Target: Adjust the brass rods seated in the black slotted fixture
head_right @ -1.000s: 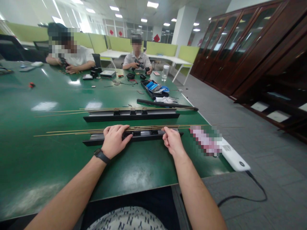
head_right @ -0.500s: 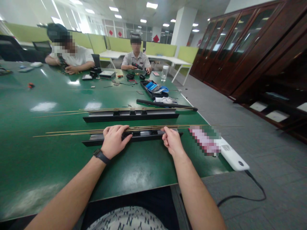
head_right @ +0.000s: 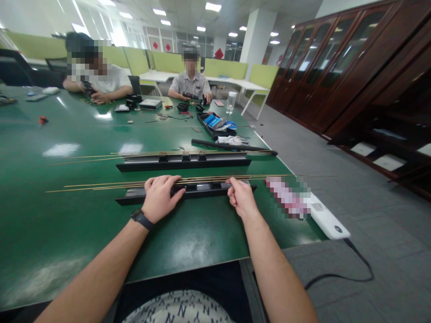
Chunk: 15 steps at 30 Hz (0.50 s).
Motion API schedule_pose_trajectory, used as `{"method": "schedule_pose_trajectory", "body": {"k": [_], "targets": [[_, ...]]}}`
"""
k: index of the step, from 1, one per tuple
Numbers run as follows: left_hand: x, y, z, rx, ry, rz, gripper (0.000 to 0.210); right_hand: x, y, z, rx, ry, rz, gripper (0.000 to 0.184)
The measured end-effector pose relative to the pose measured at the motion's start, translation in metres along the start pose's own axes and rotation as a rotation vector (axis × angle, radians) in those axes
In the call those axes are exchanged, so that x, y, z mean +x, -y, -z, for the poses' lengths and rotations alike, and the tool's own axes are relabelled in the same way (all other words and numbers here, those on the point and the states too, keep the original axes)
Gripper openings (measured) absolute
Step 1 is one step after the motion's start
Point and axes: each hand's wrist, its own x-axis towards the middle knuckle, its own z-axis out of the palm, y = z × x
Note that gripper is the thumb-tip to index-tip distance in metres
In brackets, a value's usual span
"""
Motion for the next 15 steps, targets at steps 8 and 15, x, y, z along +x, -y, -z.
{"method": "schedule_pose_trajectory", "body": {"k": [8,15], "targets": [[0.0002,0.0009,-0.0006,-0.001,0.002,-0.001,0.034,-0.0006,-0.0005,-0.0015,-0.006,-0.011,-0.011,0.033],[0.0001,0.0005,-0.0005,-0.013,-0.001,0.001,0.035,-0.0017,0.0,-0.0013,-0.028,0.019,-0.002,0.035]]}}
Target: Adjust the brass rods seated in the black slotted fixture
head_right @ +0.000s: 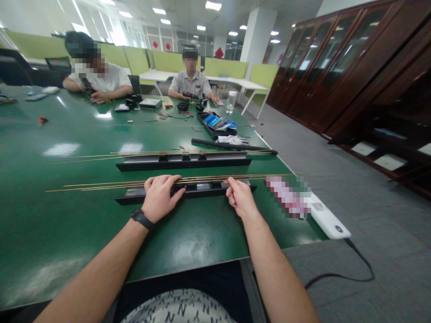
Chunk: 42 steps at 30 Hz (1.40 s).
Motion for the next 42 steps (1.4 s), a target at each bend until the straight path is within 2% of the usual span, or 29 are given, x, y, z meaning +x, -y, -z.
{"method": "schedule_pose_trajectory", "body": {"k": [3,9,15,22,28,34,39,42], "targets": [[0.0003,-0.0004,0.0001,0.004,0.012,0.016,0.035,-0.001,0.0008,-0.0017,-0.021,0.02,-0.012,0.037],[0.0002,-0.0005,0.0007,0.001,0.017,0.014,0.034,0.0017,0.0014,0.001,0.057,-0.083,-0.015,0.031],[-0.0001,-0.0004,0.0,0.002,0.007,0.011,0.035,-0.0009,0.0005,-0.0022,-0.021,0.038,-0.004,0.038],[-0.0003,-0.0004,-0.0001,0.004,0.005,0.012,0.034,0.0022,-0.0008,0.0009,0.057,-0.057,-0.005,0.031],[0.0001,-0.001,0.0002,-0.003,0.005,0.01,0.035,-0.0002,-0.0012,-0.0014,-0.025,0.028,0.007,0.038],[0.0006,-0.0009,0.0002,0.006,0.008,0.01,0.036,0.0015,-0.0002,0.0001,0.051,-0.054,-0.014,0.034],[0.0002,-0.0011,0.0004,0.009,-0.012,-0.001,0.034,-0.0001,-0.001,-0.0017,-0.011,0.028,-0.003,0.038],[0.0003,-0.001,0.0007,0.008,-0.008,0.001,0.035,0.0006,-0.0019,-0.0024,-0.004,0.007,-0.006,0.038]]}}
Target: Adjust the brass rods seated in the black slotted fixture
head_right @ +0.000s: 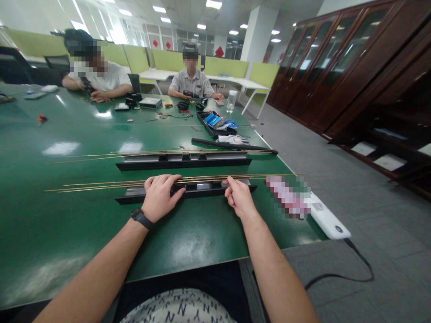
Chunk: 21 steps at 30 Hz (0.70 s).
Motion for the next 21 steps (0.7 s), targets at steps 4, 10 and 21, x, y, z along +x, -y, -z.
{"method": "schedule_pose_trajectory", "body": {"k": [4,10,21], "targets": [[0.0002,0.0002,0.0003,-0.002,0.008,-0.002,0.035,0.0019,-0.0005,0.0016,0.057,-0.064,-0.009,0.033],[-0.0005,0.0005,-0.0001,0.0,-0.002,-0.002,0.034,0.0009,0.0005,0.0002,-0.007,0.007,-0.001,0.037],[-0.0001,0.0005,-0.0007,-0.017,-0.009,-0.003,0.034,0.0006,-0.0003,0.0008,0.018,-0.005,0.016,0.038]]}}
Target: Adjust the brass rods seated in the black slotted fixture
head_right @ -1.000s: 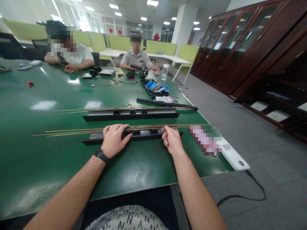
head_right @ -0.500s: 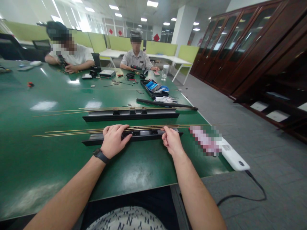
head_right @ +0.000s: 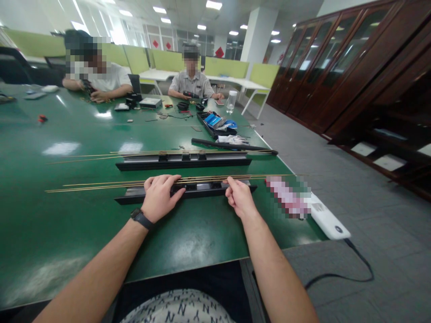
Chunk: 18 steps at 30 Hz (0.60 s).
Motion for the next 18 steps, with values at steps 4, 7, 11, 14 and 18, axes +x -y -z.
{"method": "schedule_pose_trajectory", "body": {"k": [4,7,11,14,18], "targets": [[0.0001,0.0006,-0.0001,-0.002,-0.001,-0.006,0.034,0.0007,0.0007,-0.0002,0.014,-0.024,-0.012,0.037],[-0.0001,0.0007,0.0001,0.007,0.001,-0.01,0.034,0.0012,0.0015,0.0009,0.037,-0.058,-0.011,0.035],[-0.0003,0.0002,0.0002,0.016,0.007,0.0,0.034,0.0005,0.001,0.001,0.001,-0.007,0.002,0.037],[-0.0004,0.0,0.0003,0.019,0.011,0.002,0.034,0.0004,0.0011,0.0001,-0.002,-0.002,-0.012,0.038],[-0.0004,0.0001,0.0003,0.01,0.016,0.001,0.034,0.0013,0.0024,0.0007,0.049,-0.085,-0.016,0.031]]}}
